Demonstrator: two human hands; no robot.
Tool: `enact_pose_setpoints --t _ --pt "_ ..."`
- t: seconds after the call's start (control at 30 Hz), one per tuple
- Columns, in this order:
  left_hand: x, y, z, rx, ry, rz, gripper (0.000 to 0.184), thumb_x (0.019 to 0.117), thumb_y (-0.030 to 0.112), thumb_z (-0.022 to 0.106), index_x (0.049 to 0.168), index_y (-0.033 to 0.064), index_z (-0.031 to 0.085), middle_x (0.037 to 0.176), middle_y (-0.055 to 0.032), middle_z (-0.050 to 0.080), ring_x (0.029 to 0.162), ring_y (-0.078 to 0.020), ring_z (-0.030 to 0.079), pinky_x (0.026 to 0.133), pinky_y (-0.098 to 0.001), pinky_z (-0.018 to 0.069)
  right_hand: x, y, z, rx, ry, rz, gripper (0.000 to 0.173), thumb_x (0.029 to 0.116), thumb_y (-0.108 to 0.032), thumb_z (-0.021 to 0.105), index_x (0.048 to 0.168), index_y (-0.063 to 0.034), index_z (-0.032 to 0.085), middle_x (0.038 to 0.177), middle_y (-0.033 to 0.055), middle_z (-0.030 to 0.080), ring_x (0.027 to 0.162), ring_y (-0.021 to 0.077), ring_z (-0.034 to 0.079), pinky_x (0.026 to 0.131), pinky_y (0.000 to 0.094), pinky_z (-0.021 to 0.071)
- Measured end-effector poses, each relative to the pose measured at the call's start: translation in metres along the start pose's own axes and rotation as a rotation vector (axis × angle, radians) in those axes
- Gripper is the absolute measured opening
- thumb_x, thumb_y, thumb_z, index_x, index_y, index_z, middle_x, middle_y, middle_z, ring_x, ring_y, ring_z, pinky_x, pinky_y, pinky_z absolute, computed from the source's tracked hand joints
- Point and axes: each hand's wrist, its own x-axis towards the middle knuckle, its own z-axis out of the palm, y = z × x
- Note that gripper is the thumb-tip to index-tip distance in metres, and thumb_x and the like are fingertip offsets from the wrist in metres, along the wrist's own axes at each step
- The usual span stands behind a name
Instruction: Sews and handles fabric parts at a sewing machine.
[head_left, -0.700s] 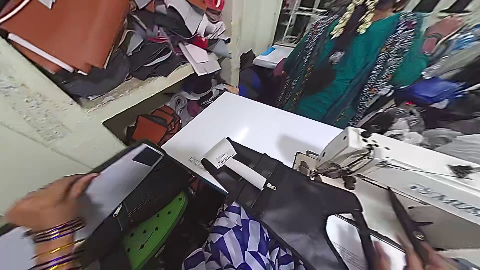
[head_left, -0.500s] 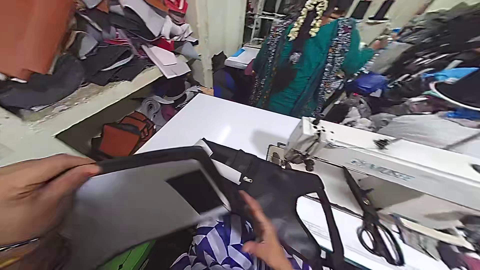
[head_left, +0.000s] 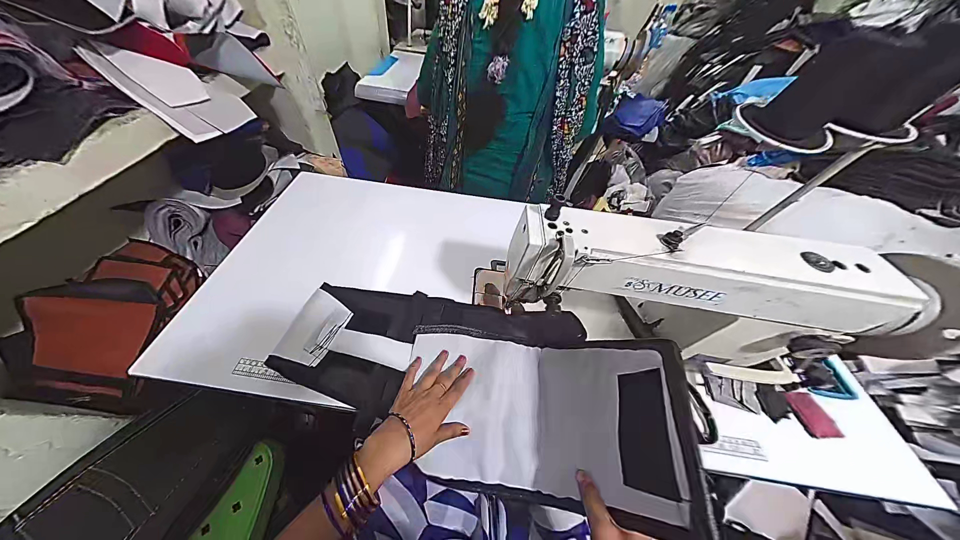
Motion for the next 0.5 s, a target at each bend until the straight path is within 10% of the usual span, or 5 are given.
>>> enact_pose_setpoints --t 0.07,0.13,0.27,0.4,0.5 --pt "0.002 -0.016 0.019 -0.111 0.193 0.058 0.071 0.1026 0.051 0.047 0.156 0.0047 0.041 0.160 -0.0089 0.045 0.152 -0.0314 0.035 0.121 -0.0642 0.0199 0.018 0.001 0.005 -0.334 -0.180 -0.433 0.050 0.0866 -0.012 0.059 0.129 0.0139 0.058 0.140 0.0315 0.055 0.141 0.0276 0.046 0.117 0.0399 0.0355" --pt "0.001 -0.022 0.019 -0.371 0.338 0.089 0.069 0.1073 0.039 0.039 0.157 -0.0079 0.029 0.149 -0.0131 0.057 0.143 -0.0278 0.049 0.120 -0.0555 0.0288 0.024 -0.017 0.028 -0.619 -0.299 -0.693 0.065 0.0776 -0.013 0.064 0.142 -0.0059 0.059 0.148 0.0363 0.047 0.138 0.0594 0.042 0.102 0.0730 0.0360" --pt "0.002 -0.027 0.009 -0.519 0.396 0.049 0.060 0.1005 -0.002 0.033 0.159 -0.0091 0.021 0.155 -0.0263 0.045 0.141 -0.0316 0.050 0.118 -0.0407 0.0368 0.009 -0.014 0.085 -0.835 -0.454 -0.722 0.109 0.0395 -0.004 0.086 0.143 -0.0263 0.063 0.153 0.0321 0.045 0.135 0.0632 0.043 0.092 0.0880 0.0300" --pt "0.007 -0.018 0.023 -0.125 0.495 -0.062 0.067 0.0824 -0.019 0.057 0.145 0.0055 0.058 0.143 -0.0306 0.056 0.126 -0.0489 0.060 0.104 -0.0571 0.0491 0.030 -0.015 0.055 -0.678 -0.650 -0.556 0.110 0.0765 -0.080 0.058 0.152 -0.0012 0.047 0.160 0.0367 0.028 0.148 0.0586 0.025 0.106 0.0839 0.0199" --pt "0.012 -0.014 0.015 -0.046 0.373 -0.113 0.073 0.0789 -0.017 0.061 0.144 0.0140 0.060 0.157 -0.0306 0.038 0.130 -0.0541 0.051 0.094 -0.0576 0.0517 0.065 0.000 0.036 -0.797 -0.312 -0.475 0.118 0.0792 -0.090 0.038 0.143 0.0083 0.054 0.156 0.0449 0.025 0.143 0.0684 0.020 0.105 0.0847 0.0149"
